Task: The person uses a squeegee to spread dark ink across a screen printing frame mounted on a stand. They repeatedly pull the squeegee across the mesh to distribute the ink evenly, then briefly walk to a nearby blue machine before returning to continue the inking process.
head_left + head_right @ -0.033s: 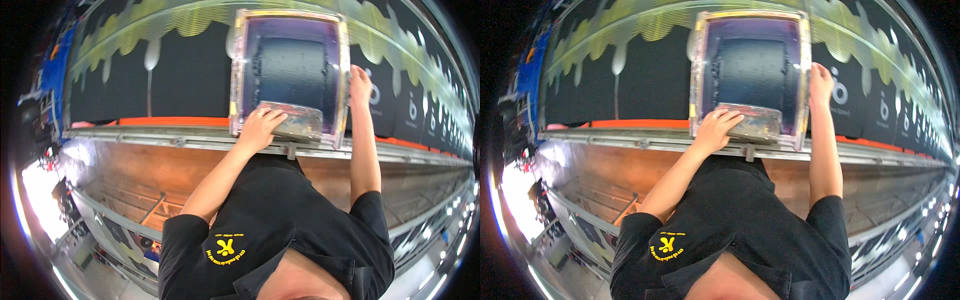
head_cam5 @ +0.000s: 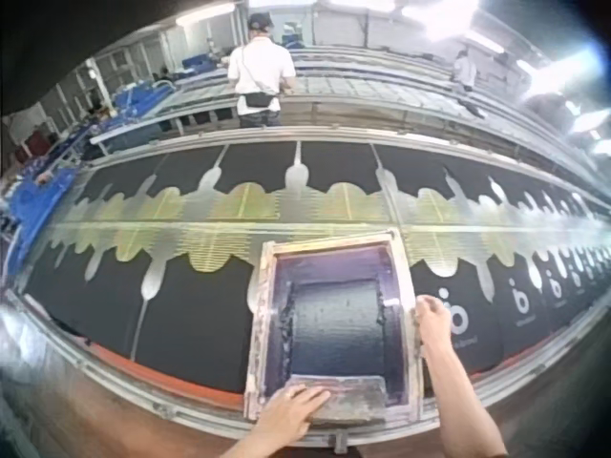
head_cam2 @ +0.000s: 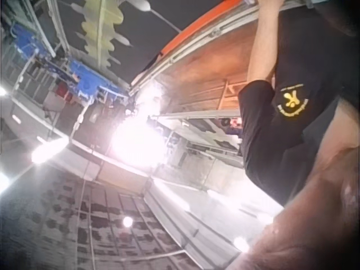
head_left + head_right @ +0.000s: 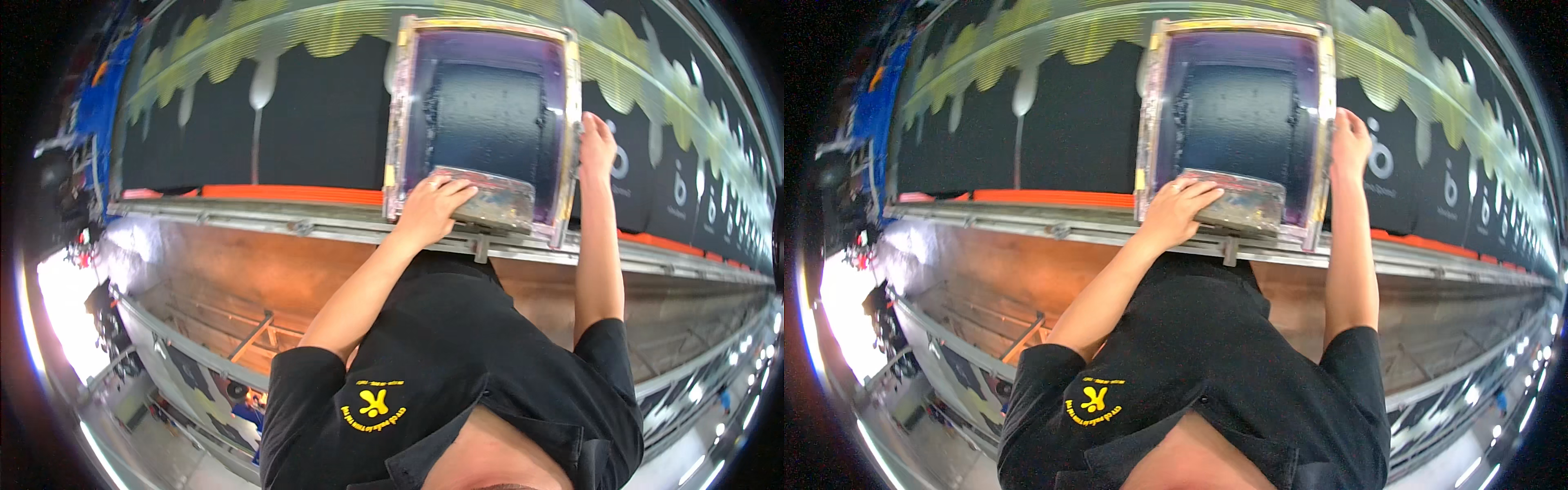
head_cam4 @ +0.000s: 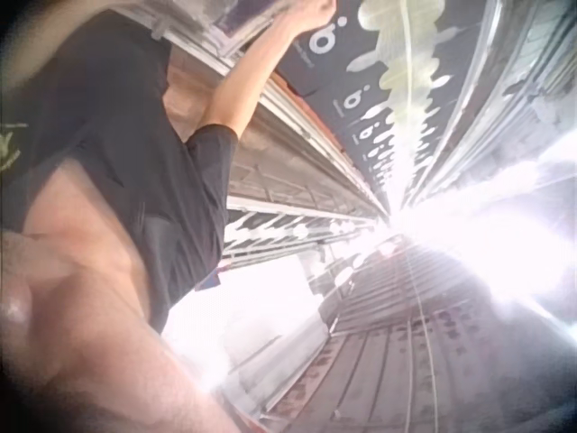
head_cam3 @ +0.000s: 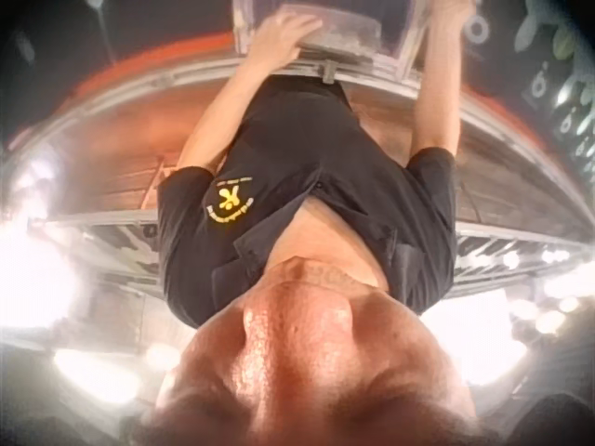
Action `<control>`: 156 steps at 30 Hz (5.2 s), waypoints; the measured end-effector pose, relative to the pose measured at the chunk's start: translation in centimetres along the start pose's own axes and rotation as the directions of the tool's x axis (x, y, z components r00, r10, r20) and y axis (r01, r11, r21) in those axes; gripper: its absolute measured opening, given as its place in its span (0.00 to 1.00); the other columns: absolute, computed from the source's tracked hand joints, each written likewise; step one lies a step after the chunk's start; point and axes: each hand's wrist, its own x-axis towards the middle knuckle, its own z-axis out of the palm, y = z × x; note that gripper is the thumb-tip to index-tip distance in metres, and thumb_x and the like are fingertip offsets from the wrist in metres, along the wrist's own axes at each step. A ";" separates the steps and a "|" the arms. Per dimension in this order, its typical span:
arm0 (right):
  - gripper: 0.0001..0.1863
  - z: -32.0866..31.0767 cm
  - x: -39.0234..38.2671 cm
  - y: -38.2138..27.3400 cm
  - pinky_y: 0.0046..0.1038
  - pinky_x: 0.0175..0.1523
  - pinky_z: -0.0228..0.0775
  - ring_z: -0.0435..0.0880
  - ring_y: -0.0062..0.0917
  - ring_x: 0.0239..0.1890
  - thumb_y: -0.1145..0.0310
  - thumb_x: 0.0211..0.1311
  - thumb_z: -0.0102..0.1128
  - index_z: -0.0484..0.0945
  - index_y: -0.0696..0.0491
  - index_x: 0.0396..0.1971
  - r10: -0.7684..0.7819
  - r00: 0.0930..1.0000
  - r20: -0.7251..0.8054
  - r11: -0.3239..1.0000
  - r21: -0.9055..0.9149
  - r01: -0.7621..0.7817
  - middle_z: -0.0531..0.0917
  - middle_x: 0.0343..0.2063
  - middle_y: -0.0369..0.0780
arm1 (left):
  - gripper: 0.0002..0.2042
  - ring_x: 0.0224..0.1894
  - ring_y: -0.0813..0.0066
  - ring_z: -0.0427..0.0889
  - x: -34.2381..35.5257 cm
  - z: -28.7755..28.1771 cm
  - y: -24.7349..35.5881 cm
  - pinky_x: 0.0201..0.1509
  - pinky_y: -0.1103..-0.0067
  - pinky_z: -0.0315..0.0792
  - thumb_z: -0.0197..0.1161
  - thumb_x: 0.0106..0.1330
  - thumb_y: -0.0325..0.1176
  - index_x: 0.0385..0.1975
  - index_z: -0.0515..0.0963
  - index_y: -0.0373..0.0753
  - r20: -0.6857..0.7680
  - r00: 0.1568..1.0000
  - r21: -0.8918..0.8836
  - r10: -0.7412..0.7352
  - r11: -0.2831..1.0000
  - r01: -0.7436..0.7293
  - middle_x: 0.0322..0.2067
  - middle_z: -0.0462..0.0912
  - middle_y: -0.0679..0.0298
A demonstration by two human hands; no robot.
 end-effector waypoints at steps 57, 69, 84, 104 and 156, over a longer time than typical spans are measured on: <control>0.17 31.6 -30.6 -2.8 0.35 0.52 0.79 0.89 0.35 0.43 0.66 0.54 0.84 0.87 0.52 0.41 -0.298 0.656 0.694 0.595 -0.402 0.696 0.88 0.38 0.39 | 0.15 0.49 0.56 0.92 -4.1 -22.3 -25.5 0.52 0.61 0.85 0.78 0.60 0.41 0.47 0.93 0.51 0.446 0.845 0.275 -0.296 0.944 0.185 0.45 0.94 0.59; 0.21 30.3 -16.6 2.2 0.25 0.34 0.74 0.78 0.17 0.28 0.56 0.80 0.69 0.85 0.54 0.62 0.252 0.967 0.025 0.929 -0.288 -0.234 0.82 0.33 0.33 | 0.17 0.51 0.49 0.91 17.7 -28.9 -34.4 0.55 0.57 0.83 0.78 0.64 0.40 0.52 0.90 0.51 0.371 0.917 0.276 -0.145 0.960 0.040 0.44 0.94 0.54; 0.19 31.4 -17.5 -3.6 0.21 0.26 0.57 0.69 0.10 0.24 0.57 0.78 0.71 0.86 0.54 0.59 0.213 0.974 0.082 0.977 -0.037 -0.210 0.77 0.27 0.26 | 0.40 0.73 0.57 0.77 -12.9 -20.4 -26.3 0.76 0.57 0.73 0.74 0.53 0.22 0.72 0.79 0.50 0.236 0.971 0.047 0.028 0.998 -0.040 0.72 0.80 0.65; 0.12 64.2 -37.0 -0.3 0.22 0.37 0.72 0.82 0.13 0.32 0.66 0.81 0.68 0.85 0.53 0.58 0.082 0.993 0.089 0.968 0.230 -0.101 0.88 0.33 0.34 | 0.30 0.67 0.59 0.85 -27.5 -42.8 -50.0 0.70 0.64 0.81 0.72 0.58 0.31 0.66 0.84 0.40 0.291 0.953 0.234 -0.088 0.972 0.018 0.64 0.88 0.58; 0.25 64.6 -36.5 -2.8 0.25 0.39 0.73 0.81 0.17 0.33 0.53 0.78 0.72 0.84 0.56 0.62 0.183 0.982 0.050 0.969 -0.176 -0.171 0.83 0.35 0.34 | 0.13 0.46 0.47 0.92 -2.2 -52.3 -60.4 0.51 0.55 0.83 0.78 0.63 0.47 0.43 0.92 0.51 0.300 0.949 0.272 -0.100 0.962 0.016 0.39 0.93 0.55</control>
